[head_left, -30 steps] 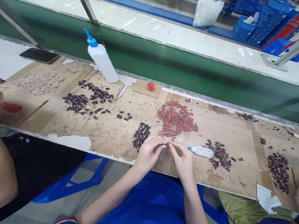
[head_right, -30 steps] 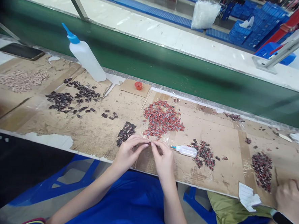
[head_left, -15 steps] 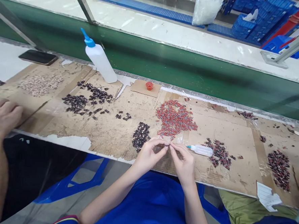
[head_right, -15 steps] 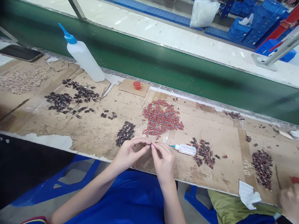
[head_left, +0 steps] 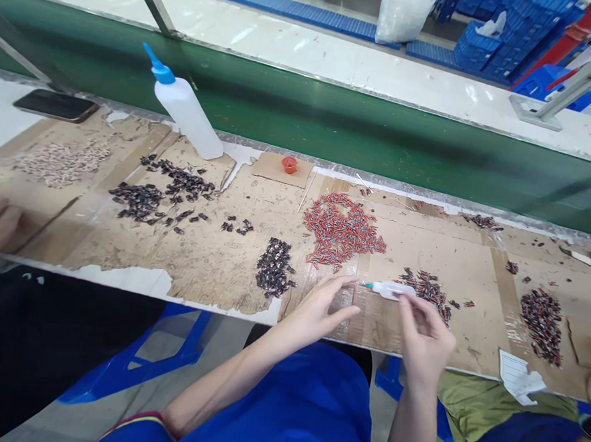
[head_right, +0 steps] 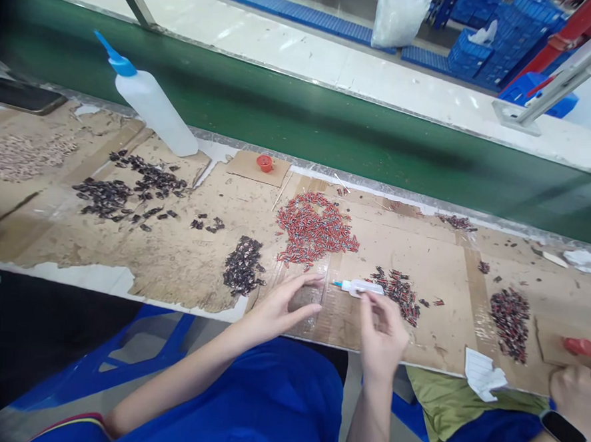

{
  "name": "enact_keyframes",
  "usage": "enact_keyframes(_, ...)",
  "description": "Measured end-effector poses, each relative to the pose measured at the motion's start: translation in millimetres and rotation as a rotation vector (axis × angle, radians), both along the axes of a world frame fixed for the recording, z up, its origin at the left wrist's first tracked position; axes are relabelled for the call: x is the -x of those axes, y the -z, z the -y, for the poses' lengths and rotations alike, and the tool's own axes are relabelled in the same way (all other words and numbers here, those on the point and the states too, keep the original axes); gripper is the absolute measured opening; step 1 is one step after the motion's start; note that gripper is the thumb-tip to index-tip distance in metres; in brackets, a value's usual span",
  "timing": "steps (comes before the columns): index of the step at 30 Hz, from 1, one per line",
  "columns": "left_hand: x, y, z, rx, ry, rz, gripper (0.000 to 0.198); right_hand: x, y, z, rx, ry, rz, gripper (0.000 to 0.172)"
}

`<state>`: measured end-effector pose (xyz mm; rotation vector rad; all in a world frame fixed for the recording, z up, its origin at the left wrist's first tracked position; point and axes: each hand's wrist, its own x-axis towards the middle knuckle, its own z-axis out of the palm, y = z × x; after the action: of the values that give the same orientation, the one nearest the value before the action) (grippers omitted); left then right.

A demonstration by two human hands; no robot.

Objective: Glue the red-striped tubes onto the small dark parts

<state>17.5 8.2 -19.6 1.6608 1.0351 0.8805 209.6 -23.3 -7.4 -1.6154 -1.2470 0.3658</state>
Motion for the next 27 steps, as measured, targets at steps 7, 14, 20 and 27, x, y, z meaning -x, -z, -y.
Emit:
enact_keyframes(7,55,0.7,-17,-0.305,-0.214,-0.617,0.027,-44,2.9,-7,0.001,-0.066,0.647,0.041)
enact_keyframes(14,75,6.3,-23,-0.356,-0.093,-0.852,0.020,-46,31.2,-25,0.032,-0.245,0.726,0.040)
enact_keyframes(20,60,2.8,-25,-0.288,-0.031,-0.646,0.017,-31,14.9,-15,0.138,-0.174,0.268,0.041)
enact_keyframes(27,33,16.1,-11,-0.135,-0.022,-0.452,0.005,3,27.8,-6,0.049,-0.121,-0.459,0.035)
